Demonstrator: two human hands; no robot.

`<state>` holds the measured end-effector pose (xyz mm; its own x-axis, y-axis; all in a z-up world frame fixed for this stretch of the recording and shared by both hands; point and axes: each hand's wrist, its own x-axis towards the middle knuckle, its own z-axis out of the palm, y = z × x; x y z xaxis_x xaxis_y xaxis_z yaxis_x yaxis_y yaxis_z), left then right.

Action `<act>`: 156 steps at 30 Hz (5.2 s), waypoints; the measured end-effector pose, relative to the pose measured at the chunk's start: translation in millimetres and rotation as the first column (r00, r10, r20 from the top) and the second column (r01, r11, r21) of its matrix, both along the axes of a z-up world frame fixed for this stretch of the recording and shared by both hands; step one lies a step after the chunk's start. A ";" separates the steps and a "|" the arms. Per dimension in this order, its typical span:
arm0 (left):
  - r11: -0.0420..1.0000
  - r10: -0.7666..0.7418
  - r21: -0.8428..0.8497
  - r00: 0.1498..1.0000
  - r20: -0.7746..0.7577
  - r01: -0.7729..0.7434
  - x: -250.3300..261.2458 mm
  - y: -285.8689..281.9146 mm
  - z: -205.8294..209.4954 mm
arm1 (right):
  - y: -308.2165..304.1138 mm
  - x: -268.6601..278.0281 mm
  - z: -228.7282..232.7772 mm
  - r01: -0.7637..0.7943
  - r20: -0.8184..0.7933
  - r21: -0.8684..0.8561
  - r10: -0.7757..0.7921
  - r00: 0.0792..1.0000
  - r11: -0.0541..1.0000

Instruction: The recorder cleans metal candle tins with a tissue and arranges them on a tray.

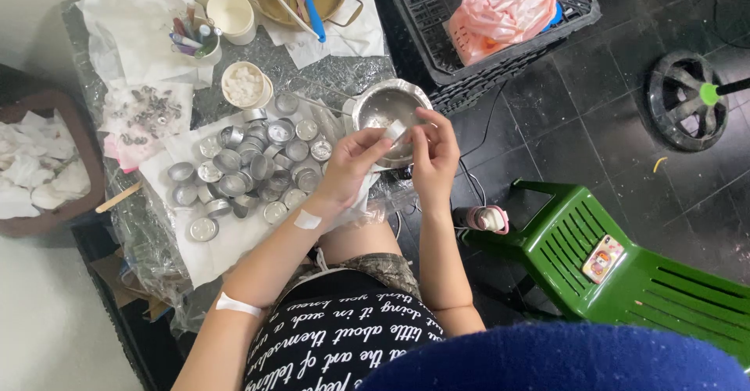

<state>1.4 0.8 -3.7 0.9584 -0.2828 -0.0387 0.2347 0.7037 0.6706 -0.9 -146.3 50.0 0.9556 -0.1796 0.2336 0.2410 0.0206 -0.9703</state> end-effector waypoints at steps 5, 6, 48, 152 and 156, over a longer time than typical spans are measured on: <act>0.815 0.183 0.451 0.900 0.394 -0.364 -14.0 20.1 37.2 | 4.5 -3.1 33.6 0.185 0.010 -0.521 -0.211 0.978 0.833; 0.599 0.131 0.530 0.726 0.675 -0.600 -17.9 27.4 47.8 | 9.0 -4.3 44.0 0.275 0.106 -0.672 -0.278 0.955 0.687; -0.366 -0.052 0.760 0.827 0.559 -0.537 -124.0 206.0 -33.2 | -17.0 3.0 11.5 0.320 0.332 -0.848 -0.049 0.942 0.422; -0.254 0.041 0.752 0.770 0.636 -0.608 -93.1 204.7 -43.1 | 168.1 25.5 -63.0 -0.517 -0.067 -0.687 0.664 0.744 0.511; -0.257 0.079 0.747 0.757 0.649 -0.614 -91.5 200.0 -37.4 | 163.3 32.4 -60.8 -0.574 -0.047 -0.542 0.660 0.750 0.614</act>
